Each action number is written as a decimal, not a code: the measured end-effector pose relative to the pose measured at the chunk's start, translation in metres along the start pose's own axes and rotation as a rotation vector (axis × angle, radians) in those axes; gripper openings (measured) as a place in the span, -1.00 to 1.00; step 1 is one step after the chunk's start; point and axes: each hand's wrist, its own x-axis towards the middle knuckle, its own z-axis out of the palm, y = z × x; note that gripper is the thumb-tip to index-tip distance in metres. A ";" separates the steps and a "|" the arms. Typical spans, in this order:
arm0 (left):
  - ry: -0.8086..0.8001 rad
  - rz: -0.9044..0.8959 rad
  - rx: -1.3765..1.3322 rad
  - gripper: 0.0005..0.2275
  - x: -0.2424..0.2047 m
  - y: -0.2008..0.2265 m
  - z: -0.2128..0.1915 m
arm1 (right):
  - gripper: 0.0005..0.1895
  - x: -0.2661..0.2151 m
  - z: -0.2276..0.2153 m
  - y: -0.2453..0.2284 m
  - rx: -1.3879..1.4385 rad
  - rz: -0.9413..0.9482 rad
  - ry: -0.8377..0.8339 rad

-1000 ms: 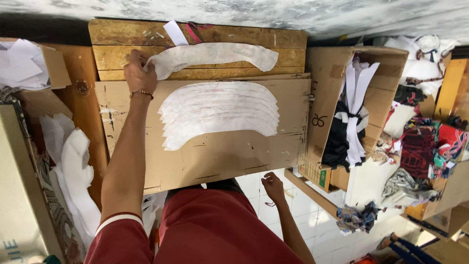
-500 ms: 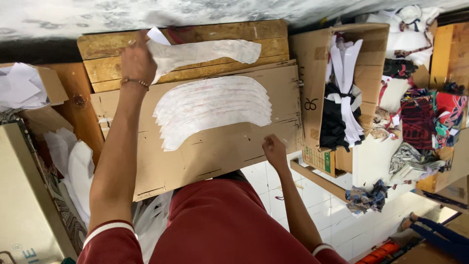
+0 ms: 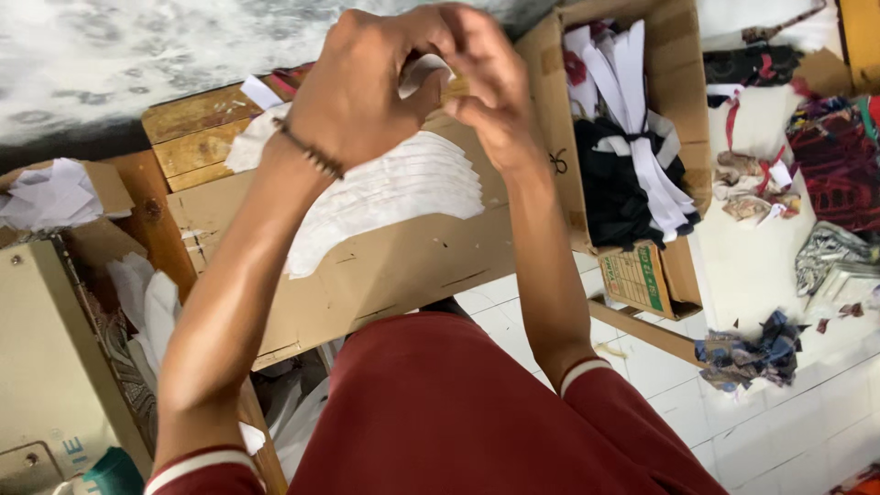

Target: The person repeatedly picks up white fabric pieces from a sewing machine area and stacks them on a cardboard surface. The person aligns each piece by hand and places it on top of the growing stack.

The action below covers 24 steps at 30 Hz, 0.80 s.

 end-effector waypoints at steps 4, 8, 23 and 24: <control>-0.052 0.152 0.031 -0.85 0.011 0.079 0.005 | -0.56 -0.023 -0.017 -0.020 0.303 0.110 -0.223; -0.100 0.076 0.121 -0.93 0.002 0.115 0.013 | -0.76 -0.073 -0.018 -0.003 0.205 0.196 -0.359; 0.454 -0.629 0.090 -0.91 -0.277 0.028 0.033 | -0.68 -0.235 -0.036 0.071 -0.119 0.769 -0.446; 0.483 -0.643 0.122 -0.91 -0.302 0.020 0.044 | -0.68 -0.239 -0.042 0.073 -0.130 0.792 -0.462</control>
